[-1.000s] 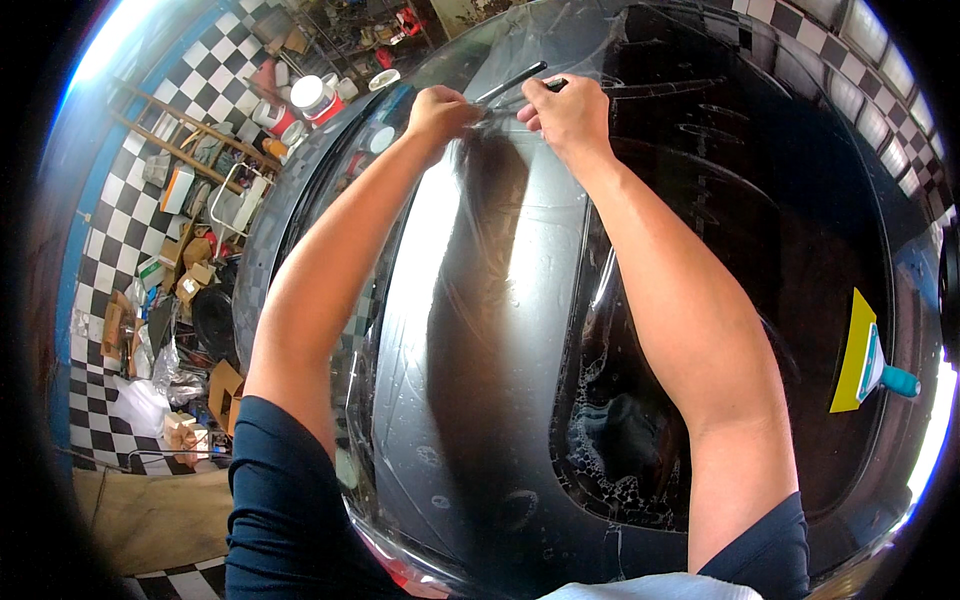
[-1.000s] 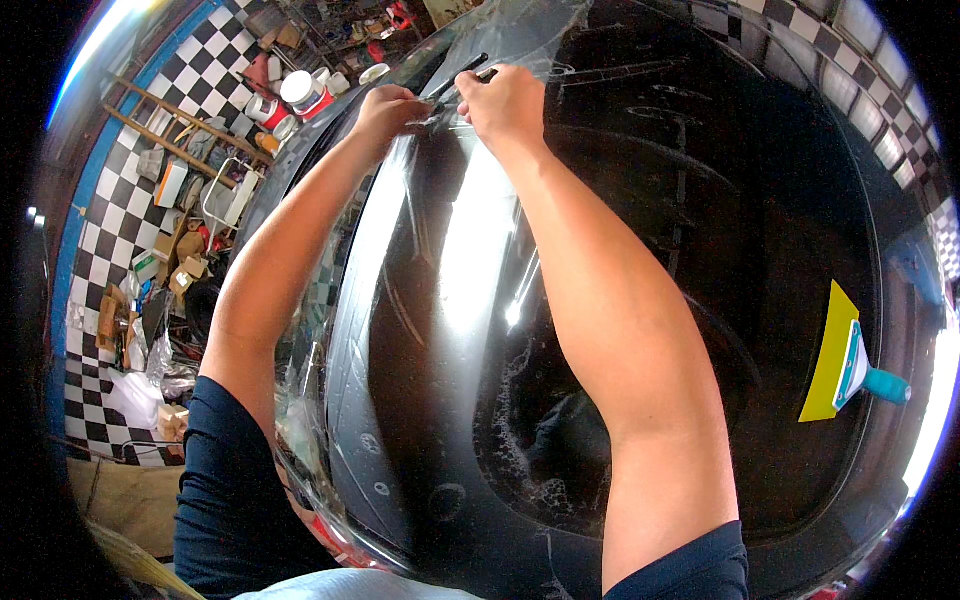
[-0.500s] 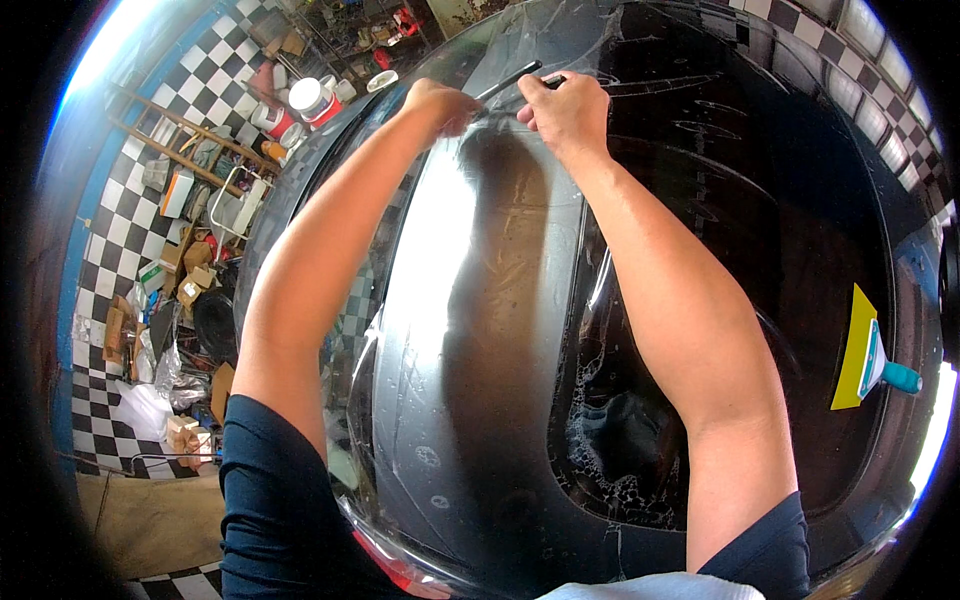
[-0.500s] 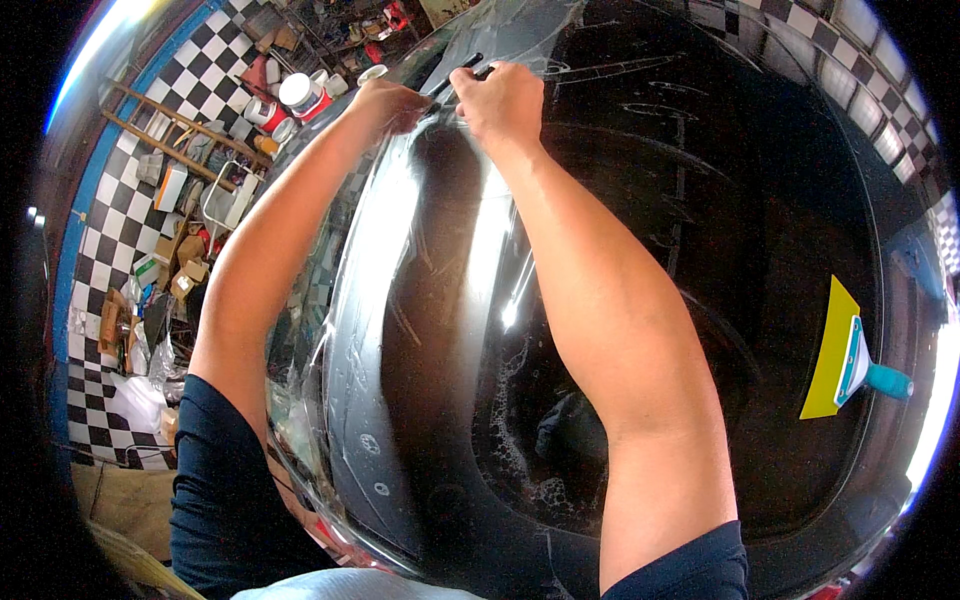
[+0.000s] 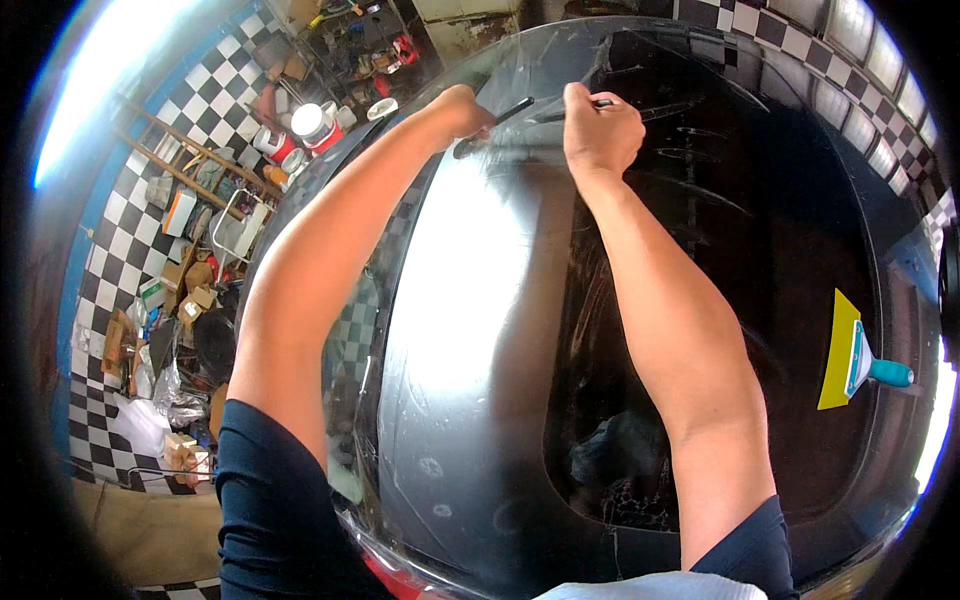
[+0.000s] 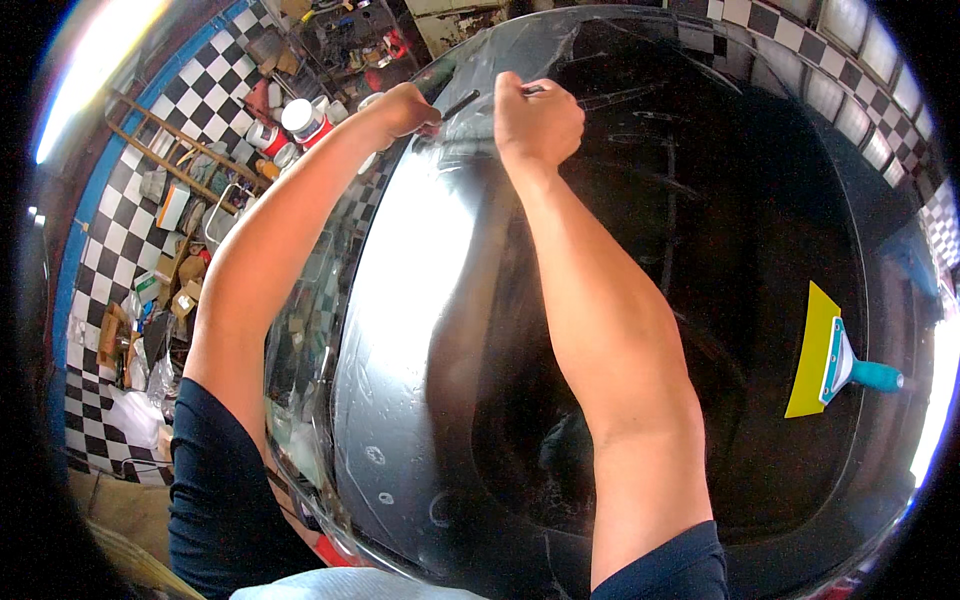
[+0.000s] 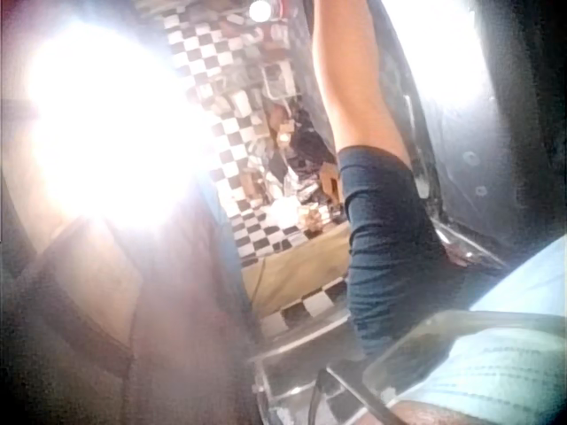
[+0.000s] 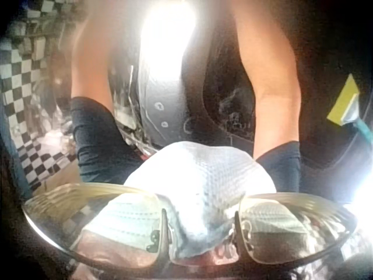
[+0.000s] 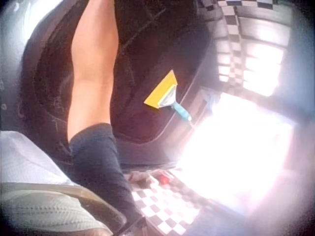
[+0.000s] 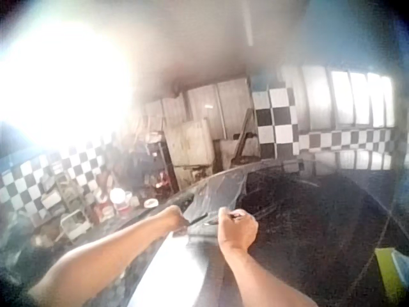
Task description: The person applies a transparent protective film to the rear hatch of a car. They use a black squeegee to smooth the film and remove bubbles, then a yellow squeegee to press the edges and ensure adhesion. The person also uses a small blade to trim excess film along the hatch edges.
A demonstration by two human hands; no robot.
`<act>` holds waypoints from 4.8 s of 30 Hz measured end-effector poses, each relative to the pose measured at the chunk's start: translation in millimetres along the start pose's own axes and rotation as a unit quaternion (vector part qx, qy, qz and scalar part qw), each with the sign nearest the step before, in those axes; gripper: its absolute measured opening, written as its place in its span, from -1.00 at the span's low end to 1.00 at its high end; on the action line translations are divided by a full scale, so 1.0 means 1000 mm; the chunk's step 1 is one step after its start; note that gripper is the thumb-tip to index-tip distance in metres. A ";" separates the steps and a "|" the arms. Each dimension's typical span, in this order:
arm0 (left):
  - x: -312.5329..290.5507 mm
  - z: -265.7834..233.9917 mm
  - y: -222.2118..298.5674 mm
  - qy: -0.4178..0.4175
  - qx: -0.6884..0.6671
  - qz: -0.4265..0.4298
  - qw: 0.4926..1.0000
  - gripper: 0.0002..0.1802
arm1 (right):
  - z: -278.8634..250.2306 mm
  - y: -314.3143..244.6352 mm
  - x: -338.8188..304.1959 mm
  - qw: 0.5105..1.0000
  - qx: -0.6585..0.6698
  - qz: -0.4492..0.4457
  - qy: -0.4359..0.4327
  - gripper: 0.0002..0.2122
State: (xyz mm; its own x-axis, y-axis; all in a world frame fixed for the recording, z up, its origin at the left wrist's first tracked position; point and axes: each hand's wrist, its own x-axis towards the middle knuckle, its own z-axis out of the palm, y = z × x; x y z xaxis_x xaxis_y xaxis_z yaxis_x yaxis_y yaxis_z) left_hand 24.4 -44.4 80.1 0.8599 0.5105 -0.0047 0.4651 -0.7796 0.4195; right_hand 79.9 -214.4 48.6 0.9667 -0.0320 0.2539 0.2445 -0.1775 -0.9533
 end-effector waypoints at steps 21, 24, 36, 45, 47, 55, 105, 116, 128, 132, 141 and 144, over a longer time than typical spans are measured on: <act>0.007 0.004 0.052 -0.017 -0.309 0.017 0.951 -0.71 | 0.012 0.015 0.019 0.929 0.365 -0.042 0.037 -0.75; 0.008 -0.001 0.062 0.025 -0.332 -0.005 0.943 -0.70 | 0.013 0.016 0.019 0.910 0.413 -0.025 0.031 -0.75; 0.018 -0.019 0.025 -0.056 -0.340 -0.141 0.928 -0.84 | 0.017 0.010 0.017 0.879 0.475 -0.006 -0.032 -0.71; 0.010 -0.022 0.054 -0.075 -0.374 -0.066 0.922 -0.87 | 0.013 0.017 0.020 0.892 0.451 0.007 -0.023 -0.66; 0.016 -0.029 0.051 -0.084 -0.382 -0.042 0.919 -0.86 | 0.012 0.015 0.022 0.893 0.449 0.025 -0.016 -0.65; 0.025 -0.071 0.021 -0.045 -0.383 -0.016 0.923 -0.82 | 0.002 0.009 0.021 0.899 0.435 0.051 -0.023 -0.61; 0.000 -0.069 -0.051 -0.076 -0.521 -0.058 0.848 -0.75 | 0.034 0.034 0.019 0.907 0.398 0.007 -0.140 -0.74; -0.007 -0.082 -0.058 -0.026 -0.519 -0.078 0.851 -0.91 | 0.021 0.018 0.008 0.900 0.401 0.069 -0.157 -0.77; -0.007 -0.075 -0.088 -0.104 -0.554 -0.047 0.825 -0.80 | 0.028 0.019 0.004 0.920 0.353 0.033 -0.165 -0.77; -0.010 -0.061 -0.072 -0.116 -0.577 -0.004 0.808 -0.85 | 0.025 0.019 0.005 0.925 0.340 0.025 -0.169 -0.77; -0.015 -0.043 -0.068 -0.108 -0.676 -0.020 0.729 -0.91 | 0.026 0.017 0.004 0.920 0.349 0.046 -0.170 -0.78; -0.018 -0.040 -0.072 -0.110 -0.670 0.010 0.734 -0.88 | 0.024 0.014 0.002 0.920 0.343 0.053 -0.180 -0.79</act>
State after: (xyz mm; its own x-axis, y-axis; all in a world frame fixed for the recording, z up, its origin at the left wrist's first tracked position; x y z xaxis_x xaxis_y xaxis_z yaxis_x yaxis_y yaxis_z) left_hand -32.9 17.5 86.4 0.9455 0.3178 -0.0714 -0.0459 0.3472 0.9367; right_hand 87.0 -193.0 31.4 0.9203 0.3358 0.2007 0.0185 0.4749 -0.8798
